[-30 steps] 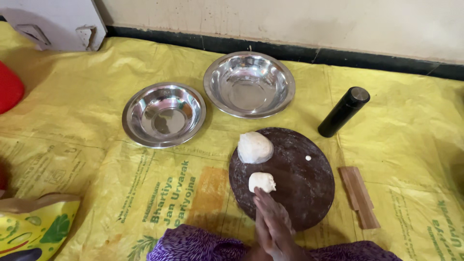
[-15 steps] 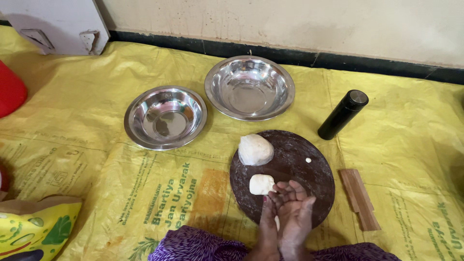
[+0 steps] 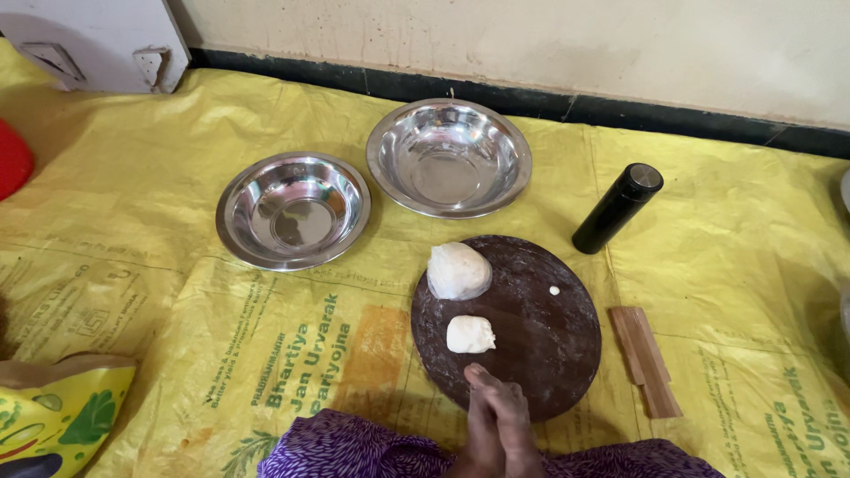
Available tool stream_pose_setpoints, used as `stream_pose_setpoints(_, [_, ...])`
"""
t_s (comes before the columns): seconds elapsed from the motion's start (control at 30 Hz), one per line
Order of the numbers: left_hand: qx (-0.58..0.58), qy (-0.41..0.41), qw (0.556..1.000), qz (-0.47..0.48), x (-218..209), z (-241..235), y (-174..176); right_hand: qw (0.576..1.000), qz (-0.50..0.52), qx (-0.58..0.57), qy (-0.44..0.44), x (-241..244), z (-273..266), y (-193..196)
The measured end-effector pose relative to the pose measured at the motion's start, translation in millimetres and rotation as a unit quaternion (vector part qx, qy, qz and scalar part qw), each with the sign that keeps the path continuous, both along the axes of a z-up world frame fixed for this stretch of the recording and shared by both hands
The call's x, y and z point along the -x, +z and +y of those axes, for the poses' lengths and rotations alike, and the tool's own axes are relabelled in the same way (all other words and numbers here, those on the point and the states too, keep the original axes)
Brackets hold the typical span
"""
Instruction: The person sits on the floor and kneads a large lump of white dough on a wooden board. They repeatedly pinch off small pieces, roll them into balls between their palms, and place them on the board. Two metal bowls and a rolling pin are visible nearby.
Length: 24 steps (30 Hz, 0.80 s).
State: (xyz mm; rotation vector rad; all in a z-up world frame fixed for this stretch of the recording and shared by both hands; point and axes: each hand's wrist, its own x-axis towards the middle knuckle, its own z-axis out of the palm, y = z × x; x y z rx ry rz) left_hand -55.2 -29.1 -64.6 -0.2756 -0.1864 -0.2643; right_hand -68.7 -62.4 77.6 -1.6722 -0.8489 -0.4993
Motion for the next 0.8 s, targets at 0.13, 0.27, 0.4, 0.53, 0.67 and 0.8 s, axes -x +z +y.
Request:
stream_pose_setpoints(0.13, [-0.302,0.036,0.953,0.013,16,10,52,0.935,0.191,-0.280,0.109,19,2,14])
stream_pose_setpoints(0.27, [-0.405,0.057,0.912,-0.033,18,19,101,0.840,0.295,-0.454,0.040,17,2,21])
stream_pose_setpoints(0.4, [-0.509,0.063,0.856,-0.059,12,25,115,0.857,0.270,-0.434,-0.064,-8,3,7])
stream_pose_setpoints(0.53, [-0.494,0.054,0.863,-0.085,4,28,107,0.934,0.175,-0.304,-0.072,-33,-1,-19])
stream_pose_setpoints(0.67, [-0.474,0.069,0.876,-0.056,7,24,91,0.984,0.053,-0.137,-0.105,-38,4,-36])
stream_pose_setpoints(0.8, [-0.371,0.084,0.925,-0.002,7,13,55,0.995,-0.066,-0.072,-0.035,-23,9,-32])
